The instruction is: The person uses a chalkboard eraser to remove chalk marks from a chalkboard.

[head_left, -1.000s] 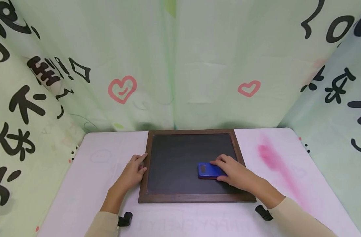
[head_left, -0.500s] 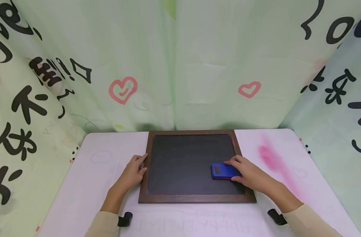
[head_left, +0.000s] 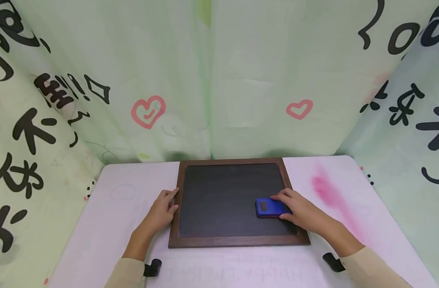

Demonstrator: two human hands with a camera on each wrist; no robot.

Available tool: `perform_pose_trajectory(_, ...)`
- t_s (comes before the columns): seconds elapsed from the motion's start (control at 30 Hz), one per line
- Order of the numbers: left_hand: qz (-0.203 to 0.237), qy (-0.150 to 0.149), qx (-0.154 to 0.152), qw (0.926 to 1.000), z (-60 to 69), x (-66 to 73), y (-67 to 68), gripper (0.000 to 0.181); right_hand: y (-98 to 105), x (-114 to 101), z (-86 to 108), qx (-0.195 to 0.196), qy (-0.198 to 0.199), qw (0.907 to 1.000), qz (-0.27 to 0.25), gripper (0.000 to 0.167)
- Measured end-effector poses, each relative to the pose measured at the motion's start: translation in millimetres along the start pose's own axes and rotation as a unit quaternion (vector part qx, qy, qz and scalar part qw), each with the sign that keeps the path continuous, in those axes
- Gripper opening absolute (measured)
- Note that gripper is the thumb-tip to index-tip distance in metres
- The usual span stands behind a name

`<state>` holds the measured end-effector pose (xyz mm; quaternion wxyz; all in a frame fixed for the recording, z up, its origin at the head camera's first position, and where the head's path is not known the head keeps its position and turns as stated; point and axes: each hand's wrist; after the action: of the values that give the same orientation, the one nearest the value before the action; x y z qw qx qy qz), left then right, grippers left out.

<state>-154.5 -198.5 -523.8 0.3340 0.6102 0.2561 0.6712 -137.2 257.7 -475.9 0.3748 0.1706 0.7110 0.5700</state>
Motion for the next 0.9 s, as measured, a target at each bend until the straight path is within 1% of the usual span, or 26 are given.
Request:
perform_pose_trajectory(0.17,0.001,0.0,0.002,1.0,0.1,-1.1,0.0,0.057,-0.6,0.0,-1.6,0.003,0.0,1.0,-0.004,0.054)
perform_pose_trajectory(0.4,0.003,-0.003,0.003,1.0,0.5,0.8,-0.1,0.057,2.2,1.1,-1.4,0.006,-0.014,0.9997,-0.017,0.055)
perform_pose_trajectory(0.63,0.0,0.002,0.001,1.0,-0.1,0.6,0.1,0.057,12.3,4.7,-7.4,0.029,-0.011,0.9994,-0.015,0.057)
perform_pose_trajectory(0.9,0.006,0.001,0.006,1.0,-0.6,0.8,-0.6,0.057,26.3,16.2,-12.1,0.043,-0.033,0.9985,-0.008,0.059)
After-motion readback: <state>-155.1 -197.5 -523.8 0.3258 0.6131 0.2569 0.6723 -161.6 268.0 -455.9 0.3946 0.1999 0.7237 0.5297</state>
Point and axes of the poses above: each hand's wrist, its own z-axis away from the middle knuckle, its own y-axis out of the back of the hand, x = y × z, and after that the axes turned 11 degrees about y, right-handed
